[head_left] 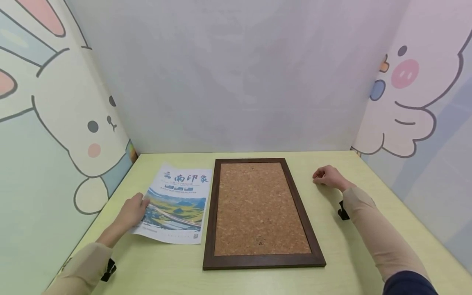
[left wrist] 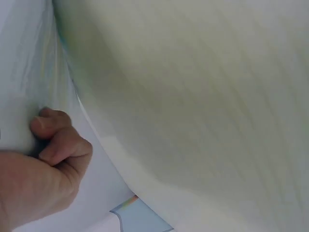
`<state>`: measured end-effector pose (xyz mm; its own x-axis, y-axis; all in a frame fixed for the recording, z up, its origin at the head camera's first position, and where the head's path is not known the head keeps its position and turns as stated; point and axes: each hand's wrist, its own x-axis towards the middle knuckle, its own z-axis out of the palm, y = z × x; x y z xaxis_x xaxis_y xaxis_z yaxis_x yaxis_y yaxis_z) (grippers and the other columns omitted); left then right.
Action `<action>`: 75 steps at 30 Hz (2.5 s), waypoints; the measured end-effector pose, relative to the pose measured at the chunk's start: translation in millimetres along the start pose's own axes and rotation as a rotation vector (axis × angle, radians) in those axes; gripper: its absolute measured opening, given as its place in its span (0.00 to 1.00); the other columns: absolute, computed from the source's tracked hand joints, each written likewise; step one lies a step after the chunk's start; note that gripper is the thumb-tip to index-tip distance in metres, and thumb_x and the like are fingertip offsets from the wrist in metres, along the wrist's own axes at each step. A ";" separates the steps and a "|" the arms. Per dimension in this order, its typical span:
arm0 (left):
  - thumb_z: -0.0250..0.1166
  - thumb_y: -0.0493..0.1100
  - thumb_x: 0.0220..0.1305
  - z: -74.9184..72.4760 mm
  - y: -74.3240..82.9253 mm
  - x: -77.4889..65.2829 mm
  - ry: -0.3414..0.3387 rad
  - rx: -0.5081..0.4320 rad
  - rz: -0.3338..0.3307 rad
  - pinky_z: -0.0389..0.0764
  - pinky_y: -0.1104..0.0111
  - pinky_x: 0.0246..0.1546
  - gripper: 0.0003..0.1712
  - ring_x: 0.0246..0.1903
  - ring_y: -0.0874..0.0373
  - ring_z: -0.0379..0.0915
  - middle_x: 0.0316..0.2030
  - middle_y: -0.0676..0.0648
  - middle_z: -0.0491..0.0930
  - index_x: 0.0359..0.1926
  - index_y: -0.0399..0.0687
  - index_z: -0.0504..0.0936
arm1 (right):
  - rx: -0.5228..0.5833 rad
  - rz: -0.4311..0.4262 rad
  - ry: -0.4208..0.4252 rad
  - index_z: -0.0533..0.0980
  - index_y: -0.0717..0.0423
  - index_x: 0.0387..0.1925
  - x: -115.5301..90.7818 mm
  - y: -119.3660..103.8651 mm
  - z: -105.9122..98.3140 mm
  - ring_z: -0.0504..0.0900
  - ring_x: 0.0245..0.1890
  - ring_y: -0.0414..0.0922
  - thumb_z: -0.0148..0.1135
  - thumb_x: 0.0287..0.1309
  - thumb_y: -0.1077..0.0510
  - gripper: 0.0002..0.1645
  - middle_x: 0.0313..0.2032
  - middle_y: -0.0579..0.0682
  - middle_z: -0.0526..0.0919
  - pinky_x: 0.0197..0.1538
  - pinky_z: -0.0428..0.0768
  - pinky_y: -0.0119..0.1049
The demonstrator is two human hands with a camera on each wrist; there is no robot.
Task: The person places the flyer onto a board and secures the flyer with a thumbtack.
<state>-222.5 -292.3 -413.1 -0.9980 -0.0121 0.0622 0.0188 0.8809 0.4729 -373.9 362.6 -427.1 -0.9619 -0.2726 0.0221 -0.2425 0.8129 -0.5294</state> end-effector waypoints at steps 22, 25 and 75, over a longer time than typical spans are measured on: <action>0.42 0.45 0.77 14.5 57.1 -2.8 0.129 -0.345 -0.178 0.71 0.68 0.29 0.21 0.31 0.52 0.75 0.37 0.34 0.78 0.52 0.30 0.68 | 0.008 -0.001 -0.003 0.82 0.67 0.36 -2.1 -3.1 -2.6 0.72 0.26 0.38 0.67 0.54 0.63 0.09 0.30 0.57 0.84 0.30 0.70 0.30; 0.42 0.45 0.77 22.4 69.5 -4.0 0.129 -0.365 -0.181 0.71 0.68 0.29 0.20 0.32 0.51 0.76 0.38 0.34 0.78 0.53 0.30 0.68 | 0.007 -0.003 -0.001 0.82 0.66 0.35 -0.9 -1.1 -2.1 0.72 0.25 0.37 0.67 0.54 0.63 0.09 0.30 0.57 0.85 0.30 0.71 0.30; 0.45 0.42 0.75 110.6 189.1 -29.7 -0.098 -0.521 0.022 0.72 0.68 0.25 0.14 0.26 0.58 0.73 0.33 0.42 0.77 0.50 0.34 0.68 | 0.031 0.027 -0.044 0.82 0.67 0.37 -5.0 -6.8 -6.3 0.74 0.25 0.36 0.66 0.56 0.61 0.11 0.30 0.55 0.86 0.30 0.73 0.30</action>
<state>-196.0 -73.0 -422.7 -0.9975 0.0697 0.0067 0.0426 0.5286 0.8478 -368.2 361.7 -418.3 -0.9613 -0.2739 -0.0298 -0.2120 0.8044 -0.5550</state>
